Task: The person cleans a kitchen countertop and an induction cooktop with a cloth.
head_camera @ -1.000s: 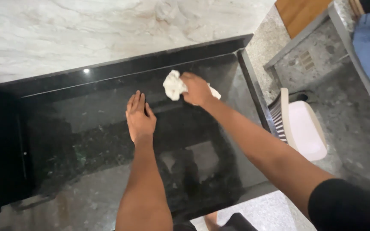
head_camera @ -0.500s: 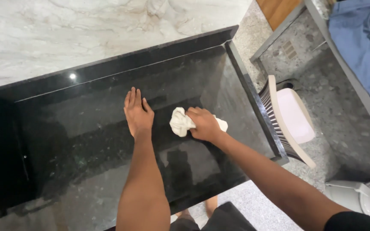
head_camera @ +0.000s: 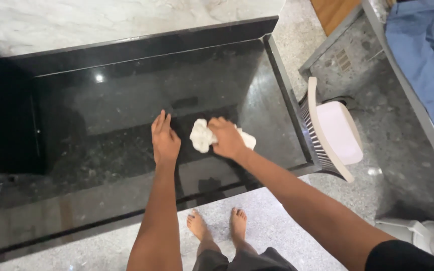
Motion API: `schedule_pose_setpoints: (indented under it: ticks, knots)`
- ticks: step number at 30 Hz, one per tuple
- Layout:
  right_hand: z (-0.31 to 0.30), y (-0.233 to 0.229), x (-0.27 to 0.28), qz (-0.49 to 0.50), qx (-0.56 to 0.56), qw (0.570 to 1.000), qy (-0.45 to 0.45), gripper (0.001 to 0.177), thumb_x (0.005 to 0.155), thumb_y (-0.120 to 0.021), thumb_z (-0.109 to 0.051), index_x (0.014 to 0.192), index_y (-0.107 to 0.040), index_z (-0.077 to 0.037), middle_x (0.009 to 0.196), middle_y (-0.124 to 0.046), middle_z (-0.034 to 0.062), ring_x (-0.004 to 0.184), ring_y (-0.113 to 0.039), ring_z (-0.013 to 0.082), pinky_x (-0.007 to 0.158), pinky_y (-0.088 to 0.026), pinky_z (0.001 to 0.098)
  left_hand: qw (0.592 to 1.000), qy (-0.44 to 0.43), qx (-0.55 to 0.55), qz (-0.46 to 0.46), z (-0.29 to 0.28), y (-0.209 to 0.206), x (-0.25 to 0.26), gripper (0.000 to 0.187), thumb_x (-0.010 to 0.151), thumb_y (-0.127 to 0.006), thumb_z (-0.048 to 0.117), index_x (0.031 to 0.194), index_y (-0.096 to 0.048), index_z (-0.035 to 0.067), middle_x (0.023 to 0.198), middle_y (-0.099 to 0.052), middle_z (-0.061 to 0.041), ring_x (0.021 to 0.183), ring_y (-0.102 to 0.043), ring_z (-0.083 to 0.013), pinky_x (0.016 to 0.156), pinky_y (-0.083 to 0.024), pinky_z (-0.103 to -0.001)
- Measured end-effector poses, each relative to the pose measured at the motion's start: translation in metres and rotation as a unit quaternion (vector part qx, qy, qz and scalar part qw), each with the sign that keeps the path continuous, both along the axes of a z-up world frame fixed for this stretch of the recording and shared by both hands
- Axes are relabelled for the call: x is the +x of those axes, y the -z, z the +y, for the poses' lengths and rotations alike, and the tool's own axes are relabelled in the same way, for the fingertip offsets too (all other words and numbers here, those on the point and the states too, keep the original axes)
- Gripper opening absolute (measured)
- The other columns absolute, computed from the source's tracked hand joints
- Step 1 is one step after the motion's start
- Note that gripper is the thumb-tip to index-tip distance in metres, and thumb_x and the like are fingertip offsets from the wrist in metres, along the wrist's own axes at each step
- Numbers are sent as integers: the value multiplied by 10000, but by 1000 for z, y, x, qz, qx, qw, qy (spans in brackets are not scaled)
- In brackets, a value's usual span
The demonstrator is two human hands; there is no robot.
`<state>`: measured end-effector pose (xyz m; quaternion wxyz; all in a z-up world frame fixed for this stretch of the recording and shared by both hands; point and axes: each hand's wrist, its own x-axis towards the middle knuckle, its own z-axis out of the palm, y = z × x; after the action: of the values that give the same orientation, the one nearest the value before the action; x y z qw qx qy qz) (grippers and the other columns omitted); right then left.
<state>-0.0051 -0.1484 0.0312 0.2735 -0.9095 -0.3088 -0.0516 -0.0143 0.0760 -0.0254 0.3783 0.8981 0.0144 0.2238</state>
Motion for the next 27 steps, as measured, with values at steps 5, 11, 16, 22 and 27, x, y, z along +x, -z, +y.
schedule_pose_setpoints:
  ticks: [5,11,16,22,27]
  knots:
    - [1,-13,-71,47,8,996,-74,440,574,-741,-67,1005,-663,-30,1029,-613,120,1007,-576,363,806,-460,469,999,10,13,33,7,15,-28,429,900,-526,-65,1304,-670,-49,1484,-568,-215,1405,-489,-399,1143,-429,-443]
    - [12,-28,-112,72,-23,987,-143,462,645,-828,-221,1039,-664,-44,1038,-609,98,1039,-575,317,842,-445,454,996,-36,55,53,-21,21,-30,356,980,-570,102,1267,-679,-78,1461,-552,-292,1395,-479,-434,1160,-406,-467]
    - [-2,-23,-112,3,-78,986,-146,517,614,-832,-232,1084,-685,-74,1083,-628,51,1011,-575,269,801,-430,444,990,-67,98,76,-58,4,-29,335,998,-567,154,1198,-702,-78,1434,-557,-328,1358,-512,-445,1127,-438,-475]
    - [-111,-31,-100,31,-36,993,-111,439,649,-820,-231,1051,-683,-123,1006,-606,29,1024,-579,249,822,-409,425,987,-61,133,59,-112,-14,-21,286,969,-588,120,1148,-731,-51,1371,-624,-259,1258,-558,-411,983,-463,-532]
    - [-198,-40,-84,30,-51,997,-50,262,670,-794,-250,862,-659,-134,917,-600,24,956,-571,260,784,-380,439,991,-8,130,-29,-159,-13,-3,273,909,-600,87,1108,-736,-41,1298,-661,-227,1187,-588,-396,983,-475,-485]
